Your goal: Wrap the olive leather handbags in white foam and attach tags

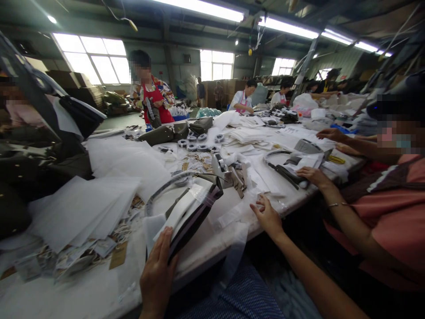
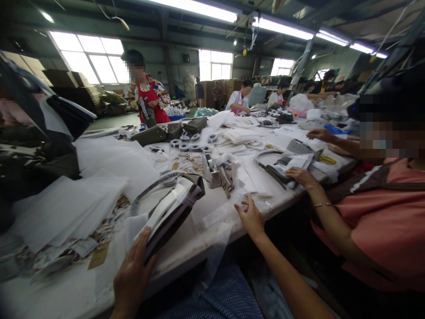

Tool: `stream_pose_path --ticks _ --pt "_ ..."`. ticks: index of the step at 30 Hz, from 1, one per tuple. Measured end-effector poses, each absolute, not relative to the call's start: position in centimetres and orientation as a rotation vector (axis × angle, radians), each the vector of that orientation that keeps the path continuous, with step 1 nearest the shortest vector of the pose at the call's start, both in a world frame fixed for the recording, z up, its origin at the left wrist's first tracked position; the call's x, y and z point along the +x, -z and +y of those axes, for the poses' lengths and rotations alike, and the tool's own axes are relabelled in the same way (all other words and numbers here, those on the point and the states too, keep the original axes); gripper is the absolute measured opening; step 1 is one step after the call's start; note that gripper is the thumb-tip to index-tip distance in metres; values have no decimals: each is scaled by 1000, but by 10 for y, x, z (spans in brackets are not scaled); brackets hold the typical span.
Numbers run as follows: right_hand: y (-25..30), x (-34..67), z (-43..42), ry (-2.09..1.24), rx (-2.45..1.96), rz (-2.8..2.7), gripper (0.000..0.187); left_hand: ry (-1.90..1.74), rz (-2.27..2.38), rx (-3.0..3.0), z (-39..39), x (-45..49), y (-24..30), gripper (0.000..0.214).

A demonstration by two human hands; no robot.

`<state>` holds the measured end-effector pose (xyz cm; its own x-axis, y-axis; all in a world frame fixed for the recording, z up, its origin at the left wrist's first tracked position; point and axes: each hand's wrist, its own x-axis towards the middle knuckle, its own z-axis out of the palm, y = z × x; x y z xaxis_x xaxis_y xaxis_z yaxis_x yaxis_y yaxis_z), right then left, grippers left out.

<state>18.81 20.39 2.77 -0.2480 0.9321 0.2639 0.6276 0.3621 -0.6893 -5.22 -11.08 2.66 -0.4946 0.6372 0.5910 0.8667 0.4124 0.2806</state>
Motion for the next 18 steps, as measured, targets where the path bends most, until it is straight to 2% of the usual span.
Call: stream_pose_path --ticks 4,7,10,14,18 --pt "-34 171 205 -749 -1297 -1953 56 813 -2290 -1281 -111 -53 -24 64" --pt "-41 152 188 -832 -1034 -2006 45 829 -2299 -1279 -111 -55 -22 64" --pt "-47 123 173 -1147 -696 -2041 51 850 -2329 -1283 -112 -55 -22 64" --pt "-43 64 166 -1686 -588 -1973 60 896 -2380 -1238 -115 -55 -24 64" --pt "-30 -7 156 -1780 -568 -2049 55 987 -2413 -1110 -118 -59 -29 64"
